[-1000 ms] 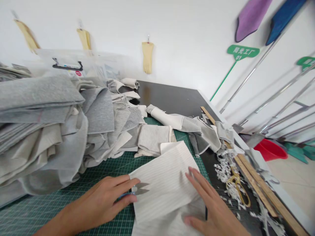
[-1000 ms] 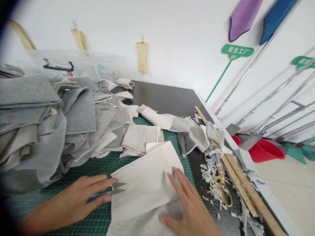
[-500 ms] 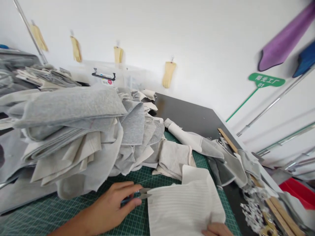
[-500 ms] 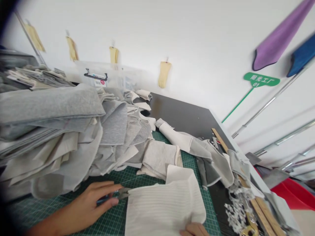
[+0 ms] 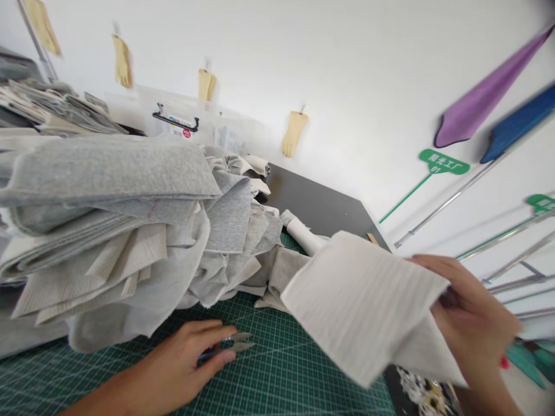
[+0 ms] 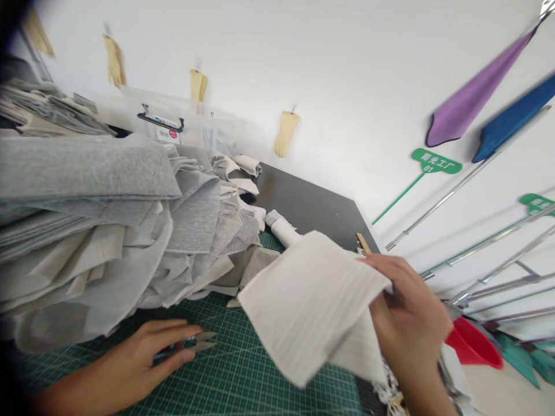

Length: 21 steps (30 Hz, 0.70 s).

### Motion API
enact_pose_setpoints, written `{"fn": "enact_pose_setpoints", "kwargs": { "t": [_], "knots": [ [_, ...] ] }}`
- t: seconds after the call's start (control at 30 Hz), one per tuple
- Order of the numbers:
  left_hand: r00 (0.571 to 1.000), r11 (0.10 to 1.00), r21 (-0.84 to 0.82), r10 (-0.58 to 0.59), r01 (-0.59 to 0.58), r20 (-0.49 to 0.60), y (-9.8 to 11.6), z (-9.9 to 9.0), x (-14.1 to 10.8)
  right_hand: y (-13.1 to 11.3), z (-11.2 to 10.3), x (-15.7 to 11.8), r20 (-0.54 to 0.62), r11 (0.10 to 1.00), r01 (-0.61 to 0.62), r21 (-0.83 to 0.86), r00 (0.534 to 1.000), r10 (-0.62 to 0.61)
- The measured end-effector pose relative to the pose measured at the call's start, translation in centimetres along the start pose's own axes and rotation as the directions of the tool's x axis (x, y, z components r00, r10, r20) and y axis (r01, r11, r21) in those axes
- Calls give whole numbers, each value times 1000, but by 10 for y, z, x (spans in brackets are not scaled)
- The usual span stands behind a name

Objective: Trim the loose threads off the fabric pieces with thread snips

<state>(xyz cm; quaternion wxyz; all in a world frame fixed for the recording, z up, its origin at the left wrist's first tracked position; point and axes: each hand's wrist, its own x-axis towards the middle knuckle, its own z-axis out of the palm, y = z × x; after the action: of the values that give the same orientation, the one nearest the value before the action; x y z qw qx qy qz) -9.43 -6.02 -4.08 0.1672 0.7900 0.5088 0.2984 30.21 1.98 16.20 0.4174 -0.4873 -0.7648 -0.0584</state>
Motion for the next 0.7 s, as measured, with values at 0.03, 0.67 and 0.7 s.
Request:
{"fn": "enact_pose_setpoints", "kwargs": {
  "t": [0.03, 0.67, 0.7],
  "knots": [
    [1000, 1000, -1, 4, -4, 7, 1, -1, 0, -14, 17, 19, -140, 1000, 5, 21, 990, -2],
    [992, 986, 166, 34, -14, -121, -22, 30, -16, -1, 91, 12, 329, 969, 227, -94, 926, -184],
    [991, 984, 175, 33, -10, -129, -23, 30, -15, -3, 94, 16, 241, 959, 257, -117, 944, -223]
  ]
}}
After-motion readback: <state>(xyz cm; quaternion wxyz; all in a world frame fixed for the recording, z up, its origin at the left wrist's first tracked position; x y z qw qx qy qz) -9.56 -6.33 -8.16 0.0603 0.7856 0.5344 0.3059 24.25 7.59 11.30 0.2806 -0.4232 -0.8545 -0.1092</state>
